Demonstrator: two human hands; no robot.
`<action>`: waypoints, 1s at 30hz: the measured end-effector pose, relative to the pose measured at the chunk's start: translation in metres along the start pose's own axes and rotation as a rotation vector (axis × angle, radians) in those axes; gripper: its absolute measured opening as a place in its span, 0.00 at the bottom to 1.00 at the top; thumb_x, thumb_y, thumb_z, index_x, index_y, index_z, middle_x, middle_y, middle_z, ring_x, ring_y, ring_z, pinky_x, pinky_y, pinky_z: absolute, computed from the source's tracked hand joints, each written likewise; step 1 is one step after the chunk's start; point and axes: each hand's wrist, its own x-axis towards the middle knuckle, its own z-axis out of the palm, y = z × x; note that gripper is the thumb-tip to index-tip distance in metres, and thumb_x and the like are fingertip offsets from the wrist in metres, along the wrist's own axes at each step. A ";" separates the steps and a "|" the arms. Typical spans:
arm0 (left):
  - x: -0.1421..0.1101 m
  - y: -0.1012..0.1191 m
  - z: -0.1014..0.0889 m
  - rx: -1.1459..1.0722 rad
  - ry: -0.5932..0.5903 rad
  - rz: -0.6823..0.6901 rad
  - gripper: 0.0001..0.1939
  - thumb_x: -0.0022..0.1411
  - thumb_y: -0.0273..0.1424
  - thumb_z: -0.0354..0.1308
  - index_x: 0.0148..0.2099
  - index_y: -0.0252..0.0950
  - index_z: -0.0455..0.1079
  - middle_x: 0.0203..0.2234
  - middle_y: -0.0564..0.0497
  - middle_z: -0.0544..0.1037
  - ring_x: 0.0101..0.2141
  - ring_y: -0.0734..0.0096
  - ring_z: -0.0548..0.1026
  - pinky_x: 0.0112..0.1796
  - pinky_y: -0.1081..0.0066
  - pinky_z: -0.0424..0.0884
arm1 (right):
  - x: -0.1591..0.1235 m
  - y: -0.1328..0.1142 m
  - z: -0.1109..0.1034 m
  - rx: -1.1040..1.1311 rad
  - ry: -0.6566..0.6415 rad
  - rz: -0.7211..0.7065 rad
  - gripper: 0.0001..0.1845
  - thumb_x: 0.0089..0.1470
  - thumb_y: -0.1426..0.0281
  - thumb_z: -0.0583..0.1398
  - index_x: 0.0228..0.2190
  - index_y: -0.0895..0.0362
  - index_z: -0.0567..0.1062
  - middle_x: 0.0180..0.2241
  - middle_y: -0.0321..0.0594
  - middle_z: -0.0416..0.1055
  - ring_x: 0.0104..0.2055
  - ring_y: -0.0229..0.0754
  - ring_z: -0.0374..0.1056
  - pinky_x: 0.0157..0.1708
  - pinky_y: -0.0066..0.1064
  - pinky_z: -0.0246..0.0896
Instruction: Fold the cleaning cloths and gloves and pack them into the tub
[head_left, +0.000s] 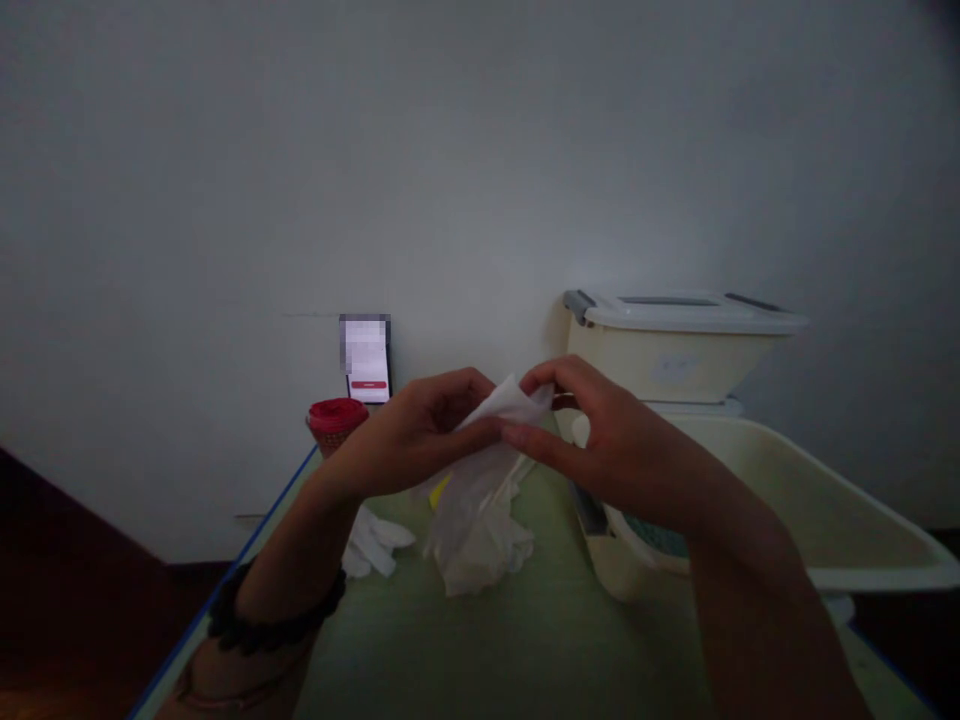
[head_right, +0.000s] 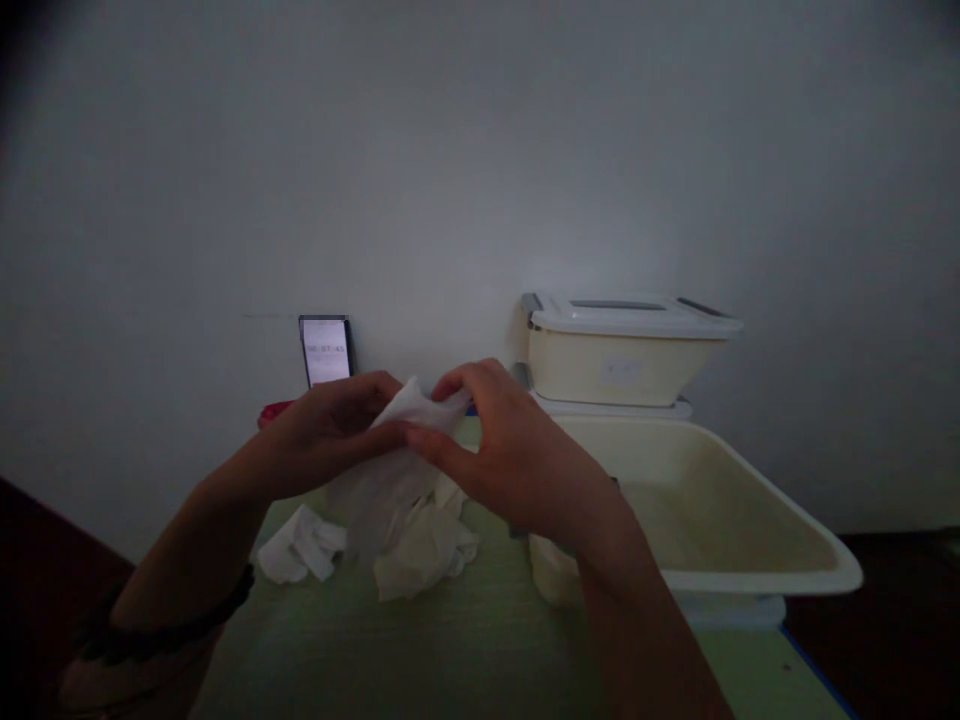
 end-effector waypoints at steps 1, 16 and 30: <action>0.000 -0.001 0.000 -0.009 -0.008 0.008 0.04 0.58 0.29 0.56 0.36 0.34 0.65 0.27 0.55 0.71 0.28 0.81 0.69 0.27 0.82 0.66 | 0.000 0.000 0.002 -0.016 0.021 -0.008 0.18 0.49 0.59 0.58 0.40 0.54 0.66 0.42 0.39 0.63 0.45 0.40 0.63 0.46 0.32 0.59; -0.002 0.004 0.001 -0.056 -0.075 -0.046 0.04 0.59 0.28 0.54 0.37 0.34 0.66 0.29 0.53 0.73 0.30 0.79 0.71 0.30 0.80 0.67 | 0.000 -0.006 -0.008 0.012 -0.198 -0.035 0.11 0.54 0.63 0.54 0.26 0.57 0.70 0.22 0.32 0.67 0.23 0.33 0.61 0.21 0.26 0.50; -0.001 -0.012 -0.014 0.114 -0.104 -0.268 0.10 0.49 0.35 0.62 0.31 0.34 0.69 0.24 0.55 0.73 0.25 0.75 0.70 0.25 0.77 0.67 | 0.002 0.008 -0.021 0.041 0.024 0.072 0.12 0.55 0.60 0.52 0.30 0.55 0.67 0.23 0.35 0.66 0.21 0.35 0.59 0.18 0.26 0.50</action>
